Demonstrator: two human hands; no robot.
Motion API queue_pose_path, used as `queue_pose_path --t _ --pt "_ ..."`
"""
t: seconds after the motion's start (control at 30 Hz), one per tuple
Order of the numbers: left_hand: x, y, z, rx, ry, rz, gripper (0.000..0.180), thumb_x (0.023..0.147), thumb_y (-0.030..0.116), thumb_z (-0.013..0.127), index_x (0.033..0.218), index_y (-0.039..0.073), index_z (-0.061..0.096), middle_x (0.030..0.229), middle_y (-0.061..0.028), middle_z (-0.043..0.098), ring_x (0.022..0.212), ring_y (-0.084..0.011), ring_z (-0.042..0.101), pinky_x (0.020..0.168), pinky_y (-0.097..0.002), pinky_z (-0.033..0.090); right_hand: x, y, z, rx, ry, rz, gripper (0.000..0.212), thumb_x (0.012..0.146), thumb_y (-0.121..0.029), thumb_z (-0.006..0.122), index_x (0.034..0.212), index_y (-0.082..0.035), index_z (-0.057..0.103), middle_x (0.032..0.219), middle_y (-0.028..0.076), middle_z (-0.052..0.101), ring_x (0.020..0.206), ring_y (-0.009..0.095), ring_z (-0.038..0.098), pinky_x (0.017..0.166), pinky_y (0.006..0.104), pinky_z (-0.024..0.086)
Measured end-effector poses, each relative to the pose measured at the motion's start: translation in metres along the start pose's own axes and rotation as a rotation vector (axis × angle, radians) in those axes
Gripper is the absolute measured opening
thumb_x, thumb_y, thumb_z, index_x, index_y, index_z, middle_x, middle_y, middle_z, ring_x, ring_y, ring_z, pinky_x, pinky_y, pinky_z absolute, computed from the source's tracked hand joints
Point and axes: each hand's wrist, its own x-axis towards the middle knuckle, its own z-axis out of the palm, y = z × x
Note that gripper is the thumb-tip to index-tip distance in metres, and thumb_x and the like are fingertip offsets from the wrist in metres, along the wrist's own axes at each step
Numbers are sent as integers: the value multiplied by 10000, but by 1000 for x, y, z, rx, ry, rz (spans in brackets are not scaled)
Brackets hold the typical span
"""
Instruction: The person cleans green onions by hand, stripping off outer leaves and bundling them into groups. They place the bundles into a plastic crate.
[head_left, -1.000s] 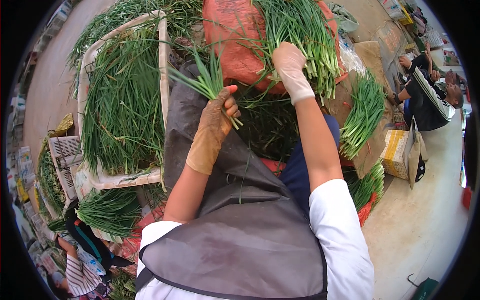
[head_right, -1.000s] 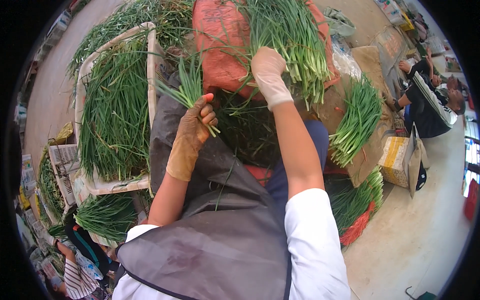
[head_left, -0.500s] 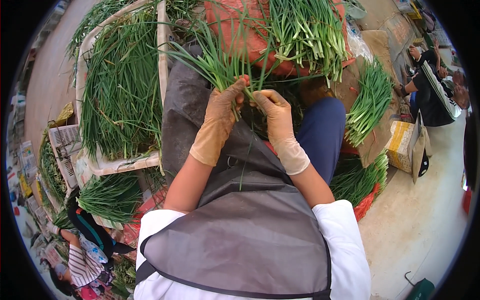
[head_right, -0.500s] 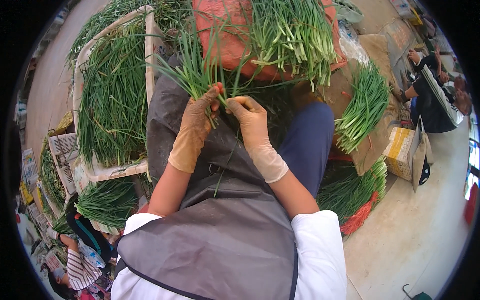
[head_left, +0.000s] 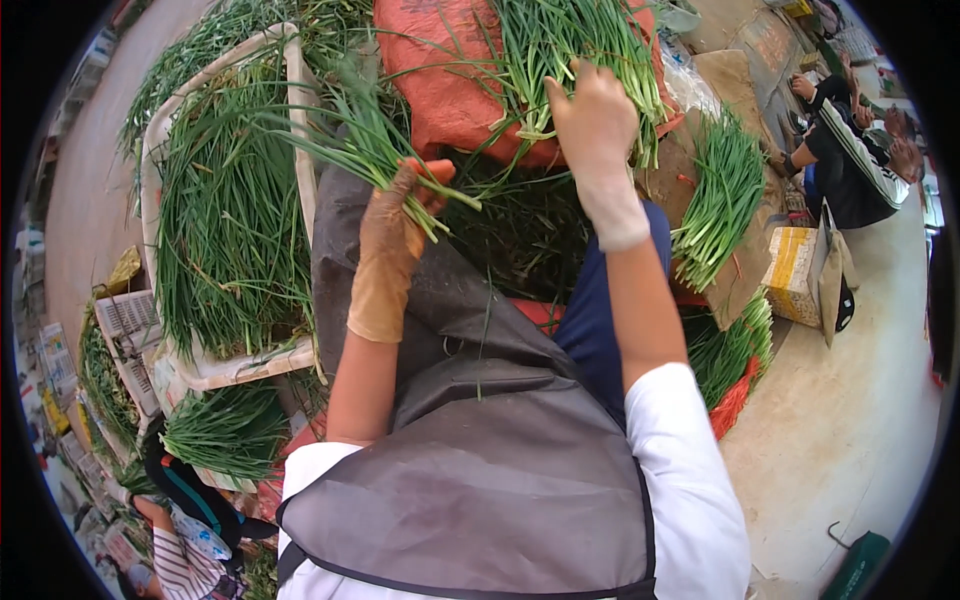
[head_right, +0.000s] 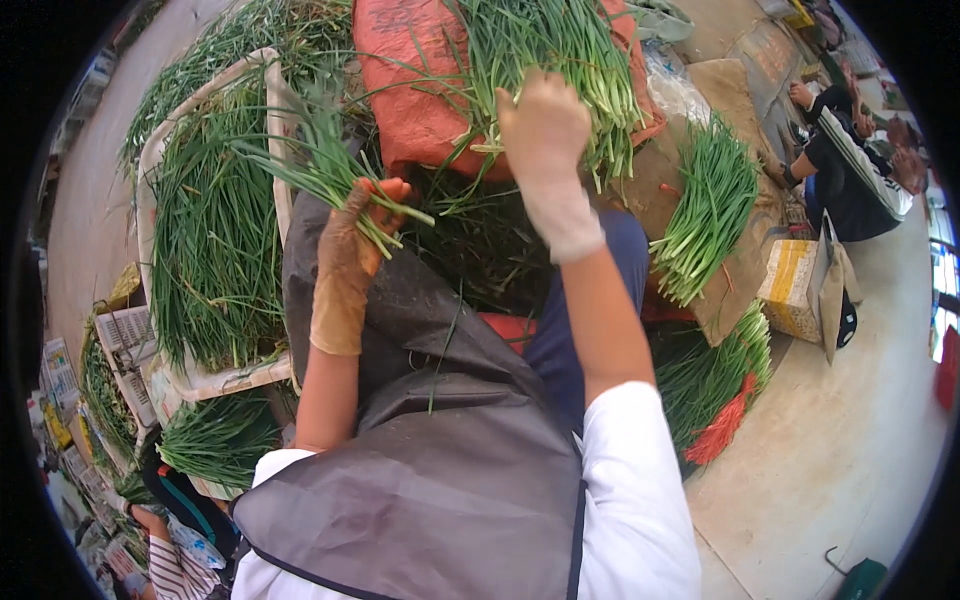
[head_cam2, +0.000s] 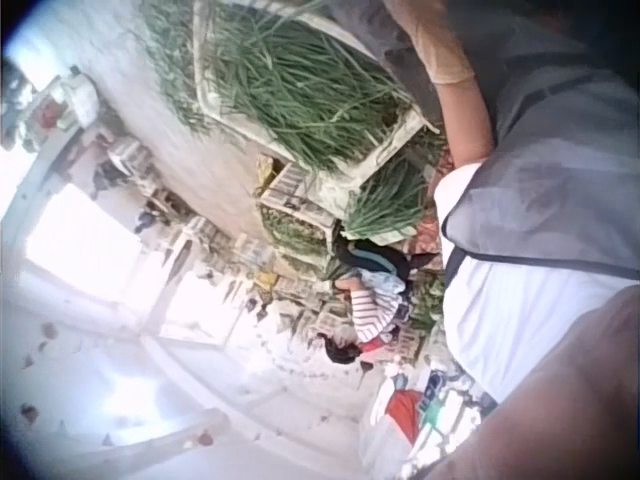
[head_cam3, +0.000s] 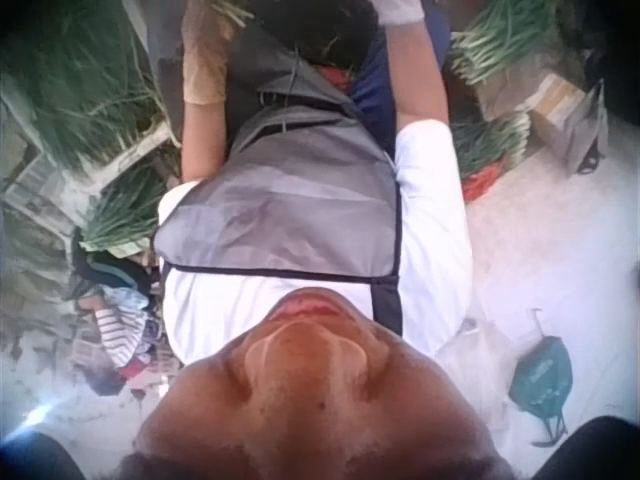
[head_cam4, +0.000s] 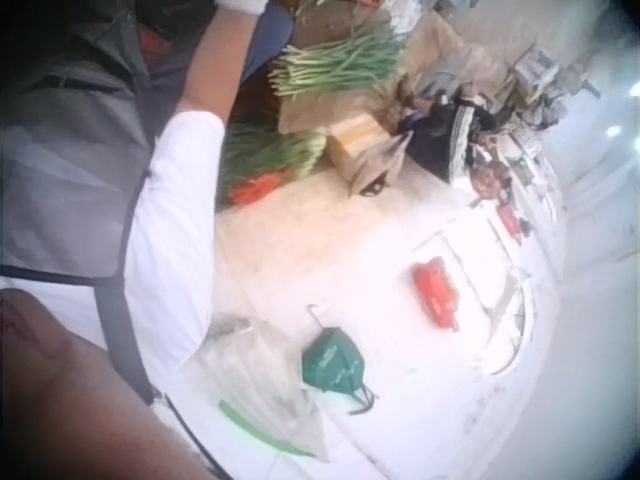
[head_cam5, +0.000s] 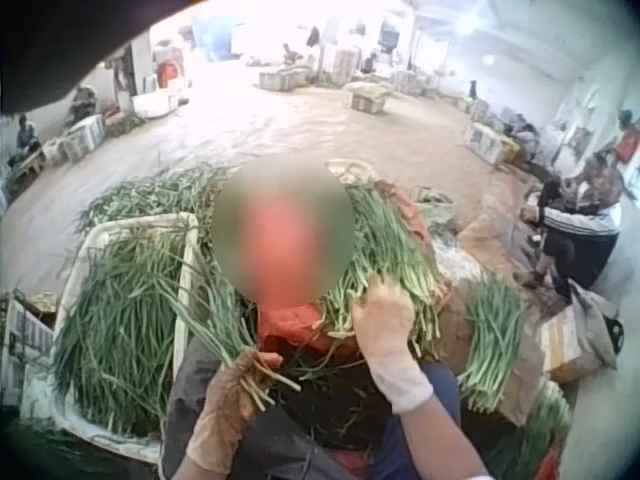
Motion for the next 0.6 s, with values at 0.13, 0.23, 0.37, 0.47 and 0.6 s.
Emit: queue_pose_path --t 0.13,0.23,0.37,0.47,0.6 --pt "-3 -7 -8 -238 -37 -98 209 917 229 555 988 34 577 726 -44 565 650 -145 528 595 -273 414 29 21 32 28 -439 188 199 747 -253 655 826 -72 683 761 156 655 783 280 655 631 343 492" --pt "-10 -4 -10 -374 -16 -134 310 938 250 523 1148 22 497 606 28 264 499 -73 277 483 -220 299 -10 4 -25 853 -360 251 133 802 -147 628 888 -59 679 726 110 654 664 220 633 600 287 461" --pt "-19 -21 20 -16 54 -273 342 862 278 642 1087 30 571 644 66 461 483 -32 309 452 -187 272 -102 -24 -44 1181 -456 516 119 801 -97 664 866 3 664 734 86 653 649 123 604 599 260 469" --pt "-18 -29 2 222 100 -311 296 813 232 690 1033 41 641 792 8 637 495 -20 365 446 -183 270 -113 -40 -77 1007 -943 -147 178 804 -205 643 912 -66 669 840 129 652 772 274 631 701 333 497" --pt "-37 -16 3 520 285 -70 184 800 128 682 942 16 650 716 4 603 474 -18 354 444 -189 237 -44 -24 -56 633 -687 -34 234 818 -321 606 910 -115 667 848 130 651 787 313 625 702 397 506"
